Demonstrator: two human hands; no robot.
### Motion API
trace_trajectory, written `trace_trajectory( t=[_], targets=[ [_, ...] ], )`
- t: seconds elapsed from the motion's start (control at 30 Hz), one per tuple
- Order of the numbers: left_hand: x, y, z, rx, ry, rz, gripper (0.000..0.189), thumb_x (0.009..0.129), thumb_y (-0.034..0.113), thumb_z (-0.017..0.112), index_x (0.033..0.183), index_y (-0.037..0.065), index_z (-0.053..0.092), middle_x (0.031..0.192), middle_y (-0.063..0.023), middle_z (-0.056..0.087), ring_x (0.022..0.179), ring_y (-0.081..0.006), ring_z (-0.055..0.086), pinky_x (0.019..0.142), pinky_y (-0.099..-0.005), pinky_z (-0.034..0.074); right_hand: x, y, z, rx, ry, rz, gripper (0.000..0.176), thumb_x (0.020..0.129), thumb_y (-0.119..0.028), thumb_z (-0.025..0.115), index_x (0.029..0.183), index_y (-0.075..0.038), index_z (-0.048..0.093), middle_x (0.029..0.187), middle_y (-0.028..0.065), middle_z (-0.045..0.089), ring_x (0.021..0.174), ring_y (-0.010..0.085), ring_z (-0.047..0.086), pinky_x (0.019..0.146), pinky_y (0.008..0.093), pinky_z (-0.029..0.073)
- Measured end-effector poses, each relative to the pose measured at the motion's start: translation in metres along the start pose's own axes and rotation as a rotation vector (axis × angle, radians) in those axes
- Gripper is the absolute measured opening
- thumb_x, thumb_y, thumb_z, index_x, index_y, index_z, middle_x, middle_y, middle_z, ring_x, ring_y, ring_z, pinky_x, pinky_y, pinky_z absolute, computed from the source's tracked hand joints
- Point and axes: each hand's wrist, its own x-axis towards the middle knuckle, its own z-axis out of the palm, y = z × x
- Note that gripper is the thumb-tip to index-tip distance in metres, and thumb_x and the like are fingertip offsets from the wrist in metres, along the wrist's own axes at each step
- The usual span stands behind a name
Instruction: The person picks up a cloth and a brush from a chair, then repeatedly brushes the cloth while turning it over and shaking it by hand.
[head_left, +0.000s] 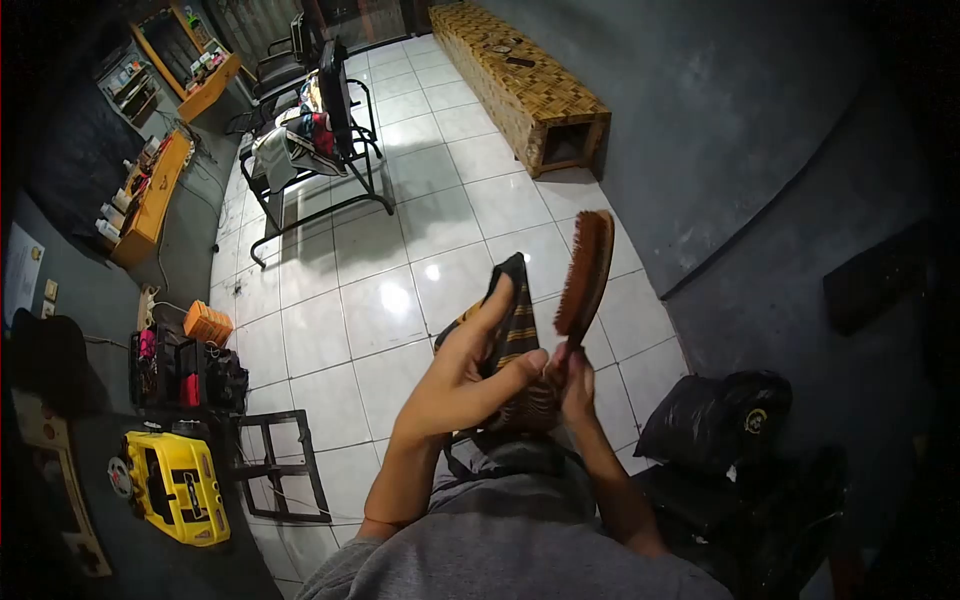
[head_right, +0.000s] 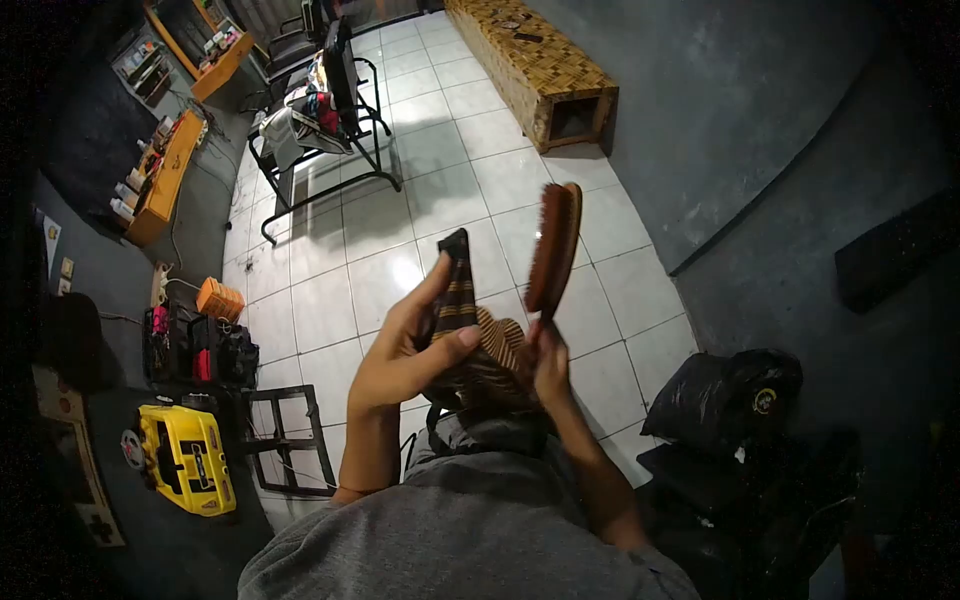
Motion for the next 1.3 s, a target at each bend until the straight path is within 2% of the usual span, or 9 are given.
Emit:
trace_trajectory(
  t=[0.1, 0.2, 0.37, 0.47, 0.6, 0.8, 0.93, 1.07, 1.3],
  targets=[
    [0.009, -0.002, 0.012, 0.130, -0.099, 0.098, 0.071, 0.079, -0.001, 0.058, 0.135, -0.009, 0.016, 0.128, -0.0115, 0.037, 0.112, -0.0141, 0.039, 0.094, -0.0247, 0.031, -0.011, 0.068, 0.006, -1.220, -0.151, -0.665, 0.030, 0.086, -0.024, 0.049, 0.107, -0.004, 0.046, 0.091, 0.0140, 0.060, 0.086, 0.0338, 0.057, 0.073, 0.0391, 0.045],
    [0.007, 0.013, 0.006, 0.064, -0.135, 0.155, 0.072, 0.077, -0.002, 0.057, 0.136, -0.007, 0.015, 0.131, -0.0104, 0.033, 0.105, -0.0119, 0.042, 0.089, -0.0222, 0.034, -0.016, 0.054, 0.014, -1.337, -0.590, -0.129, 0.045, 0.085, -0.038, 0.047, 0.112, -0.002, 0.052, 0.102, 0.0190, 0.057, 0.098, 0.0341, 0.054, 0.083, 0.0424, 0.041],
    [-0.002, 0.036, -0.016, -0.147, -0.161, 0.131, 0.076, 0.077, -0.001, 0.057, 0.137, -0.007, 0.011, 0.127, -0.0104, 0.035, 0.102, -0.0104, 0.042, 0.088, -0.0225, 0.035, -0.029, 0.145, -0.083, -1.398, -0.404, 0.605, 0.041, 0.082, -0.037, 0.046, 0.096, 0.000, 0.059, 0.097, 0.0230, 0.059, 0.092, 0.0368, 0.057, 0.078, 0.0444, 0.043],
    [-0.004, 0.030, -0.013, -0.134, -0.063, 0.173, 0.075, 0.079, 0.002, 0.057, 0.137, -0.007, 0.010, 0.126, -0.0106, 0.037, 0.103, -0.0113, 0.043, 0.089, -0.0228, 0.034, -0.027, 0.146, -0.122, -1.487, -0.524, 0.614, 0.048, 0.086, -0.040, 0.042, 0.105, 0.002, 0.056, 0.096, 0.0253, 0.059, 0.090, 0.0392, 0.058, 0.076, 0.0444, 0.044],
    [0.001, 0.014, -0.012, -0.119, 0.009, 0.053, 0.074, 0.083, 0.010, 0.058, 0.137, -0.006, 0.010, 0.123, -0.0090, 0.040, 0.104, -0.0121, 0.043, 0.090, -0.0237, 0.034, -0.002, 0.038, -0.059, -0.224, 0.137, 0.641, 0.048, 0.092, -0.050, 0.030, 0.081, -0.007, 0.049, 0.053, 0.0041, 0.043, 0.042, 0.0173, 0.045, 0.041, 0.0287, 0.038],
    [0.010, 0.003, -0.002, -0.131, -0.025, -0.001, 0.069, 0.086, 0.010, 0.055, 0.137, -0.005, 0.011, 0.121, -0.0089, 0.042, 0.108, -0.0128, 0.041, 0.091, -0.0240, 0.033, -0.023, -0.058, 0.041, 0.165, -0.172, 0.154, 0.039, 0.093, -0.044, 0.032, 0.083, -0.008, 0.042, 0.057, -0.0020, 0.033, 0.044, 0.0087, 0.033, 0.042, 0.0244, 0.033],
    [0.015, -0.005, -0.007, -0.092, 0.038, 0.133, 0.071, 0.086, 0.005, 0.053, 0.138, -0.004, 0.007, 0.126, -0.0095, 0.036, 0.109, -0.0138, 0.040, 0.093, -0.0239, 0.031, -0.033, 0.001, 0.028, -0.632, -0.287, -0.001, 0.038, 0.091, -0.042, 0.037, 0.087, -0.006, 0.046, 0.065, 0.0086, 0.053, 0.052, 0.0236, 0.052, 0.050, 0.0351, 0.042],
    [0.006, 0.006, -0.011, -0.268, 0.047, 0.216, 0.075, 0.085, 0.002, 0.052, 0.139, 0.001, 0.000, 0.124, -0.0100, 0.036, 0.105, -0.0148, 0.042, 0.089, -0.0260, 0.036, -0.045, 0.100, -0.067, -1.520, -0.401, 0.703, 0.041, 0.089, -0.041, 0.035, 0.109, -0.009, 0.051, 0.090, 0.0200, 0.060, 0.093, 0.0337, 0.057, 0.074, 0.0419, 0.045],
    [0.001, 0.016, -0.010, -0.188, 0.116, 0.303, 0.092, 0.079, -0.008, 0.054, 0.139, 0.010, -0.014, 0.123, -0.0130, 0.038, 0.106, -0.0197, 0.045, 0.089, -0.0302, 0.039, -0.046, 0.141, -0.152, -1.280, 0.021, 0.593, 0.043, 0.091, -0.043, 0.036, 0.090, -0.004, 0.054, 0.077, 0.0138, 0.056, 0.069, 0.0259, 0.057, 0.057, 0.0371, 0.044]
  ],
)
